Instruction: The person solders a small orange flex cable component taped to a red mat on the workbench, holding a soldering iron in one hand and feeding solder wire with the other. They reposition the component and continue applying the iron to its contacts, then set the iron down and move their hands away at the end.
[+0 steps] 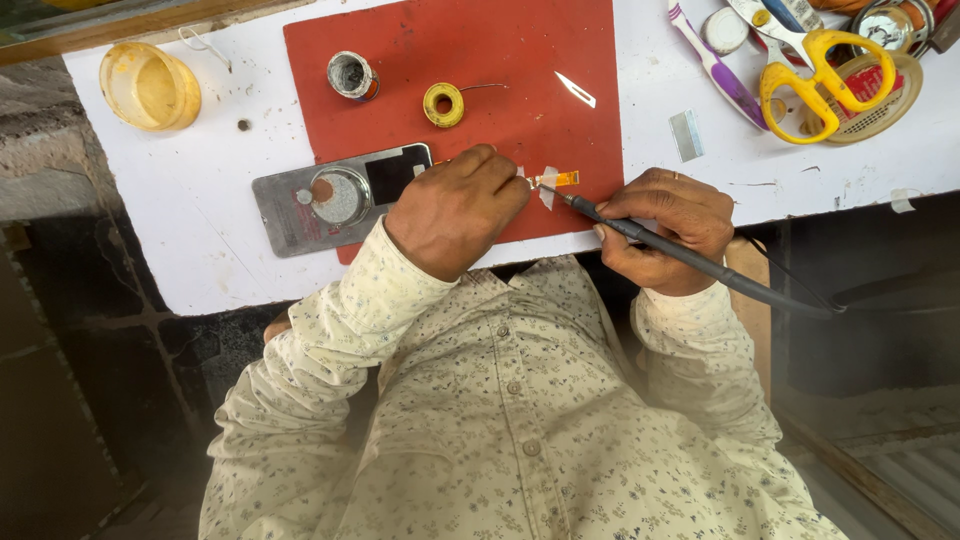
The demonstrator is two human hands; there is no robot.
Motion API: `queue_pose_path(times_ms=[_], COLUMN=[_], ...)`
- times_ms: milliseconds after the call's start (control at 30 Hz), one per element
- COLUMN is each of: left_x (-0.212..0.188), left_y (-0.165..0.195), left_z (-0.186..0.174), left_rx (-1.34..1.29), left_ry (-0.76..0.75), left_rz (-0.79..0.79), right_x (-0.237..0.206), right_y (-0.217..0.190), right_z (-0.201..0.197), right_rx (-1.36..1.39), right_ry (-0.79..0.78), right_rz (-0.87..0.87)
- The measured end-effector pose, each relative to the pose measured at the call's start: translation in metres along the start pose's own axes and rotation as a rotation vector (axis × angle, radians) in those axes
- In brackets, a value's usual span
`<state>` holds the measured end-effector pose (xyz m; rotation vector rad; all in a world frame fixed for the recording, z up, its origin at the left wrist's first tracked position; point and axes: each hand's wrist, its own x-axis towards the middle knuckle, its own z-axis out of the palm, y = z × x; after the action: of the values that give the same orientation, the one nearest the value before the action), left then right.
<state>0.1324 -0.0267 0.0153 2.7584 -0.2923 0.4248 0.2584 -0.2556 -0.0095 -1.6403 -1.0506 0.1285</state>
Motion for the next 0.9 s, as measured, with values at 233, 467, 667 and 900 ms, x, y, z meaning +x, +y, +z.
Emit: queue_pose_path(times_ms=[233, 467, 667, 900], left_x=[-0.0002, -0.0007, -0.0007, 0.0002], left_y=[0.0001, -0.0002, 0.0001, -0.0002], left_z=[-0.0003, -0.0008, -0.0021, -0.0038], left_rx=[-0.015, -0.007, -0.026, -0.048], left_ry=[-0.014, -0.015, -0.008, 0.008], left_rz=[-0.005, -0.004, -0.008, -0.018], right_x=[-0.0002, -0.0015, -0.0035, -0.0054], right_y=[0.0005, 0.0012, 0.0026, 0.0046], right_z=[0.0001, -0.0009, -0.0028, -0.0033], right_rx=[0.022, 0.015, 0.070, 0.123], right_ry=[0.002, -0.009, 0.009, 0.024], right_rz=[0.009, 0.011, 0.042, 0.048])
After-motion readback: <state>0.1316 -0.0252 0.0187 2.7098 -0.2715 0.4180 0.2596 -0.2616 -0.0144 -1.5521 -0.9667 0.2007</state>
